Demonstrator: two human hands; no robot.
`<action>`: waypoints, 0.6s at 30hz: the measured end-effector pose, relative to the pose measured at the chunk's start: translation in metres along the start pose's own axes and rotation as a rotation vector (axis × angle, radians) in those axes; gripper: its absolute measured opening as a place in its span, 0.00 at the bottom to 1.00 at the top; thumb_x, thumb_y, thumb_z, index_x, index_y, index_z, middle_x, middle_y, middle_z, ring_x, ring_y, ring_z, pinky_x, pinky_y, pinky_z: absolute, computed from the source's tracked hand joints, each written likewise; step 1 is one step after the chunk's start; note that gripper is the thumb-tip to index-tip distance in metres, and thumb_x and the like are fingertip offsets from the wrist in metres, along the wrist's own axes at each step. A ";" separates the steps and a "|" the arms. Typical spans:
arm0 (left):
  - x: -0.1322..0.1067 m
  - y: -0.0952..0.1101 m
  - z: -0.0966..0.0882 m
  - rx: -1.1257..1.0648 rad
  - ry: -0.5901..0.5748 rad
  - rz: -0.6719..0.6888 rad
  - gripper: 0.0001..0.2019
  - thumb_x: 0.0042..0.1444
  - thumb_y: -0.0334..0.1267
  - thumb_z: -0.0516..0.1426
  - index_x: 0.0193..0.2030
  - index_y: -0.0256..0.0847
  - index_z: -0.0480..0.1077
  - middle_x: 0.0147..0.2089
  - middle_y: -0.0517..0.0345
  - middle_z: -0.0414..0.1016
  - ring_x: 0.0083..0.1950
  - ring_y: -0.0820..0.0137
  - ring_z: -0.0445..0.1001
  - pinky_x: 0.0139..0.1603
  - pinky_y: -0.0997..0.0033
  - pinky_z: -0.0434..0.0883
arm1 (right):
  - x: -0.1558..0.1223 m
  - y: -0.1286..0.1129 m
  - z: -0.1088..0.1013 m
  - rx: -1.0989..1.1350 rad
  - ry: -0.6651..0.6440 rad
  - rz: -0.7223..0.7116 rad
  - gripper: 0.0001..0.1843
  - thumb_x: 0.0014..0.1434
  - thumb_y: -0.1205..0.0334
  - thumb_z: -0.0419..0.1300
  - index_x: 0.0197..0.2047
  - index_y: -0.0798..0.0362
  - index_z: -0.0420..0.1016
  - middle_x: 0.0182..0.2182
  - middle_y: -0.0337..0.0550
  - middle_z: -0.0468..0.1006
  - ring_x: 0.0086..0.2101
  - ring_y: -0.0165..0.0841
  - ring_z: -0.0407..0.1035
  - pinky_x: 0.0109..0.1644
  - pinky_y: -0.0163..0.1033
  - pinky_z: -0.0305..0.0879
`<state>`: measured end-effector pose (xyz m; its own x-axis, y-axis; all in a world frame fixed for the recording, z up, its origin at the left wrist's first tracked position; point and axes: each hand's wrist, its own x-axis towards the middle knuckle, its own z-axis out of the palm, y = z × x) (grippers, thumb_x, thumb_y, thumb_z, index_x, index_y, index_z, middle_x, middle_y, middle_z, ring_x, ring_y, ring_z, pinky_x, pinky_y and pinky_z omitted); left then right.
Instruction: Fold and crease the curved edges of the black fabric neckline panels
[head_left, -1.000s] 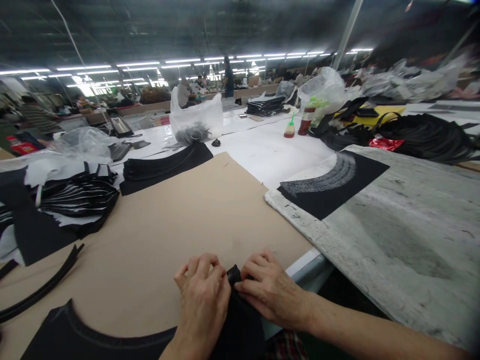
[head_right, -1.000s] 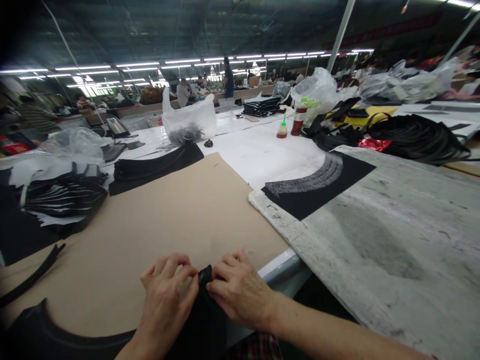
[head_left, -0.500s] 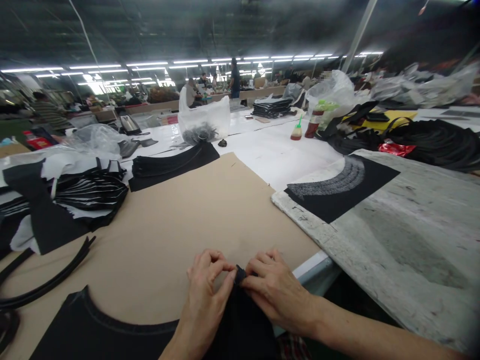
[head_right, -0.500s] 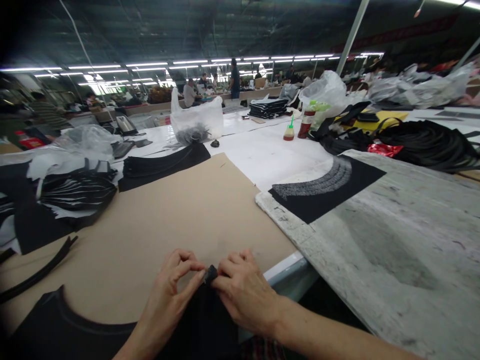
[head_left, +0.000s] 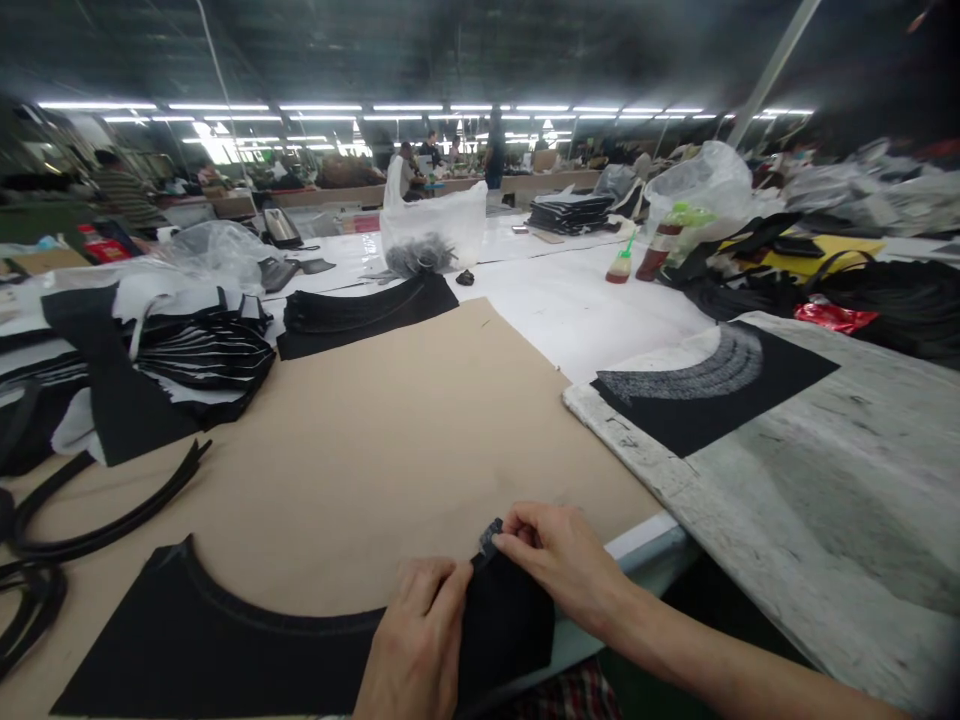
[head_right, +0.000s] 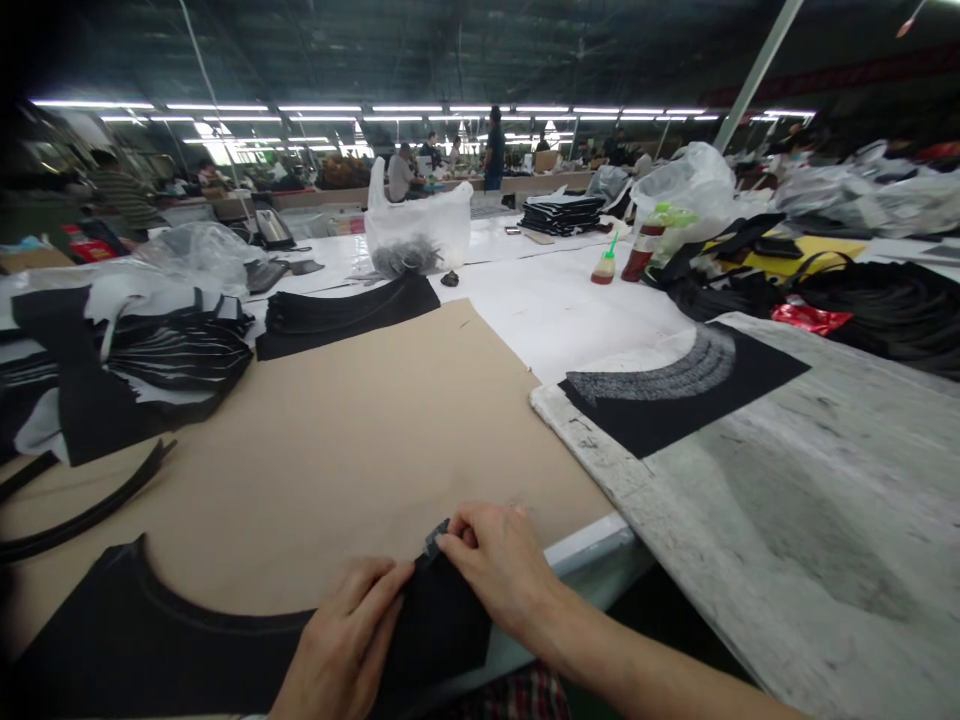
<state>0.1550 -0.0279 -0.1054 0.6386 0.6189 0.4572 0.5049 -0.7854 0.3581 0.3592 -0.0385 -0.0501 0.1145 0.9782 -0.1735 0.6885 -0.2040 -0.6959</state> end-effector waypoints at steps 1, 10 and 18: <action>-0.003 -0.003 0.001 0.055 -0.008 0.050 0.18 0.60 0.26 0.48 0.56 0.37 0.66 0.46 0.48 0.73 0.46 0.67 0.73 0.47 0.69 0.74 | 0.001 0.000 0.002 -0.010 0.007 -0.001 0.08 0.55 0.63 0.59 0.26 0.53 0.74 0.19 0.35 0.72 0.23 0.28 0.62 0.27 0.33 0.50; -0.013 -0.012 0.001 0.368 -0.033 0.280 0.20 0.60 0.26 0.46 0.58 0.28 0.64 0.47 0.47 0.74 0.47 0.62 0.70 0.48 0.65 0.71 | 0.001 0.003 0.004 -0.098 0.000 -0.082 0.09 0.54 0.66 0.56 0.23 0.53 0.69 0.19 0.33 0.69 0.22 0.27 0.60 0.28 0.34 0.48; -0.007 -0.005 -0.003 0.361 -0.055 0.242 0.22 0.63 0.28 0.44 0.62 0.38 0.62 0.44 0.53 0.72 0.43 0.66 0.67 0.44 0.66 0.66 | 0.001 -0.006 0.000 -0.298 -0.012 -0.139 0.08 0.56 0.67 0.57 0.25 0.52 0.70 0.26 0.35 0.73 0.28 0.29 0.63 0.38 0.38 0.48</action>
<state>0.1462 -0.0283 -0.1074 0.7885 0.4240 0.4454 0.5013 -0.8627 -0.0662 0.3554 -0.0360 -0.0456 -0.0028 0.9949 -0.1009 0.8765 -0.0461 -0.4791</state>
